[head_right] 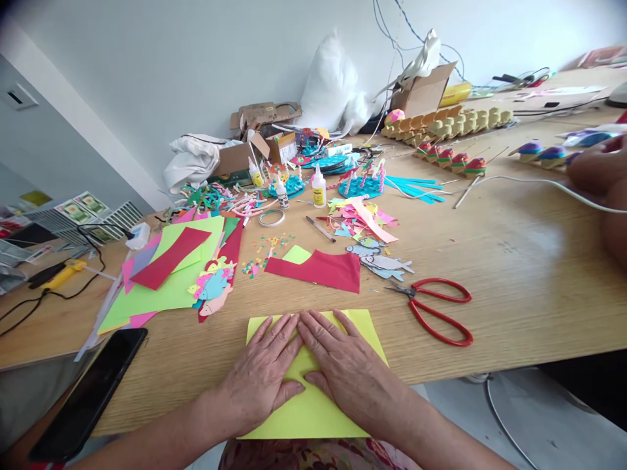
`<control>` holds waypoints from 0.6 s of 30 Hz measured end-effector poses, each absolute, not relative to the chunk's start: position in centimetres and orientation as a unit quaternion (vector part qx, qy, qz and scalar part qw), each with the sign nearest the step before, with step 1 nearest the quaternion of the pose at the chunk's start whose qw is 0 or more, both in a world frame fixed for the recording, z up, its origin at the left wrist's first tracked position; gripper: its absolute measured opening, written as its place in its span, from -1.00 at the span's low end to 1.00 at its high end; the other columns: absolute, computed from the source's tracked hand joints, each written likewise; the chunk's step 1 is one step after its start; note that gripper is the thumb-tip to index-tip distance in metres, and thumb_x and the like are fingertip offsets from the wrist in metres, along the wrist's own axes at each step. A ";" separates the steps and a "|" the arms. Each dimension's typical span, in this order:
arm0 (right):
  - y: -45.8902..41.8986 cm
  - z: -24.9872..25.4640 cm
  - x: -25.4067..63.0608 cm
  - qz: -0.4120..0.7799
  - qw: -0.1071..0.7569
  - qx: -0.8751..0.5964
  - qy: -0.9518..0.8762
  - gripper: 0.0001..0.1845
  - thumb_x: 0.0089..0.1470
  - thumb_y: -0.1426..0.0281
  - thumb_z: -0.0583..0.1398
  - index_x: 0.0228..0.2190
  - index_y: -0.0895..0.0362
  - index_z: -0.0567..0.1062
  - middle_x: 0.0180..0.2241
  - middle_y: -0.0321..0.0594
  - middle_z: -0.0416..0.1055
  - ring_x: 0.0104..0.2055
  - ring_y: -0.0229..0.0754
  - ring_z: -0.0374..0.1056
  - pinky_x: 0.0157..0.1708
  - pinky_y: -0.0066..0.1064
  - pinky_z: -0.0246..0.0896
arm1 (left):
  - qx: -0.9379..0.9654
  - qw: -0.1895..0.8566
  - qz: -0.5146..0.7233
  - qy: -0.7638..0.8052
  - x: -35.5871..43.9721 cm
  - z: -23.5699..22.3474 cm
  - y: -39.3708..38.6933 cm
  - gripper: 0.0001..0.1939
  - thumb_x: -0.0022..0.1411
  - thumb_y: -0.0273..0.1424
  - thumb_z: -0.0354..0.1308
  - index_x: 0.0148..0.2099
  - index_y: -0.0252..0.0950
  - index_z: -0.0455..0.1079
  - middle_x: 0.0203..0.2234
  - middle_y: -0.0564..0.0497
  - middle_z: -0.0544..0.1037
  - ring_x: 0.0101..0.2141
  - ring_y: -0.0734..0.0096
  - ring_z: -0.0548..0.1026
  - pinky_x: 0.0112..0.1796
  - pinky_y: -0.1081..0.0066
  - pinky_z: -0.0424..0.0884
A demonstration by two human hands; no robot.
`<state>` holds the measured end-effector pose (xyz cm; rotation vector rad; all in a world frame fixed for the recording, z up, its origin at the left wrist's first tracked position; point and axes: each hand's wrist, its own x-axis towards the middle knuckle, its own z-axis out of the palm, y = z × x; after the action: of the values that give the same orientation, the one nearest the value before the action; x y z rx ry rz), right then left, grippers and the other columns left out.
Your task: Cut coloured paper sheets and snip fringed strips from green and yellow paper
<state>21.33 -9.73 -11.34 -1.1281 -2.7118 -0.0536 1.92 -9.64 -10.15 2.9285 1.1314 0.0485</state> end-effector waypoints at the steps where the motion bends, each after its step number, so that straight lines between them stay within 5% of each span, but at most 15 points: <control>1: -9.7 -11.3 21.3 -0.015 0.098 -0.383 -0.918 -0.38 0.10 0.30 0.04 0.14 0.24 0.01 0.18 -0.07 -0.01 0.18 -0.02 -0.06 0.05 -0.03 -0.05 | 0.933 0.001 0.016 0.359 1.9 -10.2 -9.6 -0.39 0.23 -0.10 -0.24 0.22 -0.33 -0.11 0.20 -0.11 -0.04 0.19 0.24 -0.14 0.12 0.20 -0.11; 11: -9.6 -11.3 21.5 0.020 0.083 -0.393 -0.916 -0.34 0.11 0.26 0.03 0.16 0.23 -0.06 0.19 -0.08 -0.06 0.21 -0.03 -0.14 0.09 -0.01 -0.11 | 0.933 0.017 0.010 0.359 1.6 -10.4 -9.7 -0.38 0.23 -0.10 -0.25 0.24 -0.32 -0.17 0.21 -0.11 -0.10 0.19 0.22 -0.17 0.13 0.18 -0.13; 18: -9.5 -11.7 22.4 0.004 0.105 -0.408 -0.907 -0.41 0.10 0.26 0.03 0.12 0.23 0.08 0.14 0.01 0.07 0.16 -0.02 -0.01 0.06 -0.02 -0.06 | 0.933 0.020 0.012 0.359 1.6 -10.5 -9.7 -0.38 0.23 -0.12 -0.23 0.24 -0.31 -0.20 0.21 -0.11 -0.10 0.19 0.23 -0.18 0.13 0.18 -0.13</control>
<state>22.40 -9.55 -11.67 -1.2027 -2.6725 0.0111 1.61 -9.65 -10.49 2.8939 1.1126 0.0370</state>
